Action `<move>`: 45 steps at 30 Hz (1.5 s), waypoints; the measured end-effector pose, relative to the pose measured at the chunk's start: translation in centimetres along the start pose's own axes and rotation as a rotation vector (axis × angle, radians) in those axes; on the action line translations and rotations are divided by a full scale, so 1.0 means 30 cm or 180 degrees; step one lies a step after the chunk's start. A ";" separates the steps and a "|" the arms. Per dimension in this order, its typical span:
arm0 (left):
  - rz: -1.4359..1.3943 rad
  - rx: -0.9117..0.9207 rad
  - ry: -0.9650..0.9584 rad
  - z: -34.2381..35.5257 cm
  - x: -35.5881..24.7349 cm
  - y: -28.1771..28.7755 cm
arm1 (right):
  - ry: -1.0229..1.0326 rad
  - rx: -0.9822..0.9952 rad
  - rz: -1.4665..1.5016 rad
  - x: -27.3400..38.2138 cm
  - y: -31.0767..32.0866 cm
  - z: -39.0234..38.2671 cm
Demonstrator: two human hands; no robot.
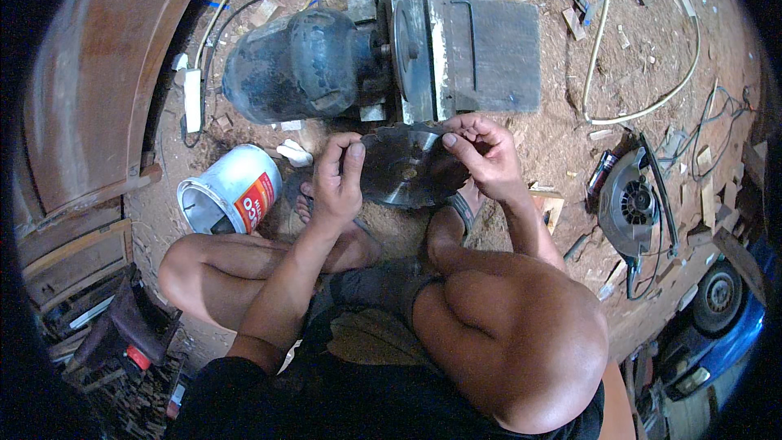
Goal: The person sits on the floor and repeatedly presses a small metal blade against a rotating bench grinder wheel to sharpen its edge. The person rotates the blade to grind different sections and occasionally lifts it to check the edge.
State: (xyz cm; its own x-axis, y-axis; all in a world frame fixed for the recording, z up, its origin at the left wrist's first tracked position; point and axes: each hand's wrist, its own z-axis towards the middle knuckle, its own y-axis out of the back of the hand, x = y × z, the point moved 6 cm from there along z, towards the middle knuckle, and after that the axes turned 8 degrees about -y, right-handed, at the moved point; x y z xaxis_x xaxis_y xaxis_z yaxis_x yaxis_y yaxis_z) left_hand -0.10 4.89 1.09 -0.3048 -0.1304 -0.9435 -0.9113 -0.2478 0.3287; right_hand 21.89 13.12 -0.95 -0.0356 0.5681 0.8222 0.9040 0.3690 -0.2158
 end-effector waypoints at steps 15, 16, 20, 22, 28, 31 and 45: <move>0.0174 0.0153 0.0065 -0.007 0.020 -0.031 | 0.0332 -0.0597 0.0085 0.151 0.248 -0.015; 0.0186 0.0077 0.0071 -0.008 0.022 -0.019 | 0.0481 -0.0675 0.0084 0.192 0.245 -0.007; 0.0099 -0.0021 0.0193 -0.011 0.037 -0.002 | 0.1471 -0.2351 -0.3012 0.336 0.199 -0.050; 0.0025 -0.0029 0.0098 -0.004 0.038 -0.009 | 0.0823 -0.1506 -0.1644 0.208 0.224 -0.025; -0.0270 -0.0223 0.0351 -0.023 0.070 0.025 | 0.0002 0.0123 -0.0424 0.007 0.026 -0.025; -0.0273 -0.0238 0.0317 -0.020 0.051 0.024 | -0.0154 0.0196 0.0175 0.014 0.003 -0.041; 0.0185 -0.0134 -0.0220 -0.002 -0.034 0.025 | 0.0677 -0.0974 0.0164 0.123 0.183 -0.023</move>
State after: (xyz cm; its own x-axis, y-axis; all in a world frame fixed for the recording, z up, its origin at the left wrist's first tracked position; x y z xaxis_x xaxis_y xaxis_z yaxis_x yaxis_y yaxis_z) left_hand -0.44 4.77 2.28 -0.3765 -0.0797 -0.9230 -0.8795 -0.2822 0.3832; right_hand 27.02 16.74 1.28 0.0734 0.4027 0.9124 0.9889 0.0888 -0.1188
